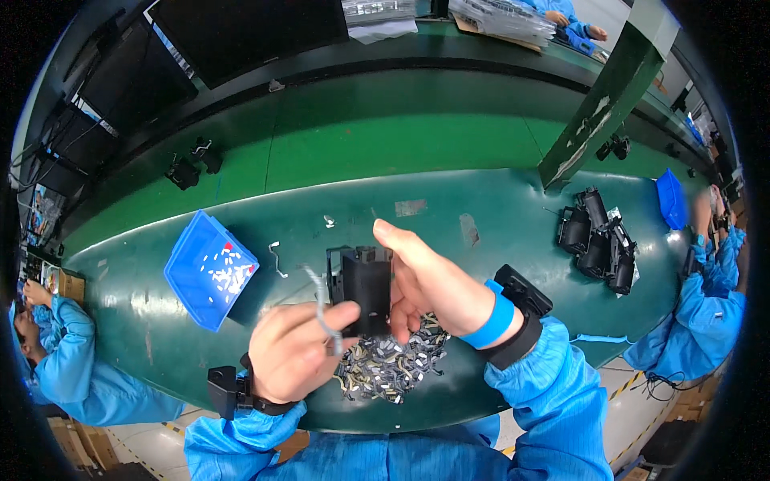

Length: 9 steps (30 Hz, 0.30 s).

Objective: Manually assemble wires and small components into a plastic electronic housing.

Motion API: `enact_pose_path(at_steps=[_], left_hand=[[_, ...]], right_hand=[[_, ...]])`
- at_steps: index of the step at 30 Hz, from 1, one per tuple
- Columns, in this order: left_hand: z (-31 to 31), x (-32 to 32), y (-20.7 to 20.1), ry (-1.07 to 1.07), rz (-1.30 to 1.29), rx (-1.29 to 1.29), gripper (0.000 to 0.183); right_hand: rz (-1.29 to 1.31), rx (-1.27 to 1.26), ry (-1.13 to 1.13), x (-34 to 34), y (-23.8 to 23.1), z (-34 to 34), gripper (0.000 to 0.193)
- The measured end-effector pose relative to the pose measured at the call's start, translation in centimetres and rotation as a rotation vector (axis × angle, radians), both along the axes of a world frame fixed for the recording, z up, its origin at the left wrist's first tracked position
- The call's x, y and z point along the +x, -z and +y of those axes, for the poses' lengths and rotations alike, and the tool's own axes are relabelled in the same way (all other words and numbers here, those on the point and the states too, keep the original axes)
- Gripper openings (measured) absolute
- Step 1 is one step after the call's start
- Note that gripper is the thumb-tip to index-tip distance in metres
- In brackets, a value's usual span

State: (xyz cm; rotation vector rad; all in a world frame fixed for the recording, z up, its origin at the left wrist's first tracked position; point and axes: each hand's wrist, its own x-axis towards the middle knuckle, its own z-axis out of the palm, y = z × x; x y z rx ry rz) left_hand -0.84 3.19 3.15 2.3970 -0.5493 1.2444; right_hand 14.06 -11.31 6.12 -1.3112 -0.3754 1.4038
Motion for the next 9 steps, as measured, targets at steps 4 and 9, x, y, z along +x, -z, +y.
enact_pose_path(at_steps=[4,9], left_hand=[[-0.6,-0.3,-0.1,0.076,0.245,-0.097,0.063],[-0.5,-0.4,1.2,0.082,0.229,-0.273,0.061]], right_hand=[[-0.244,0.054,0.066,-0.3,0.9,-1.0,0.065],[-0.663,0.541,0.079,-0.9,2.7,-1.8,0.077]])
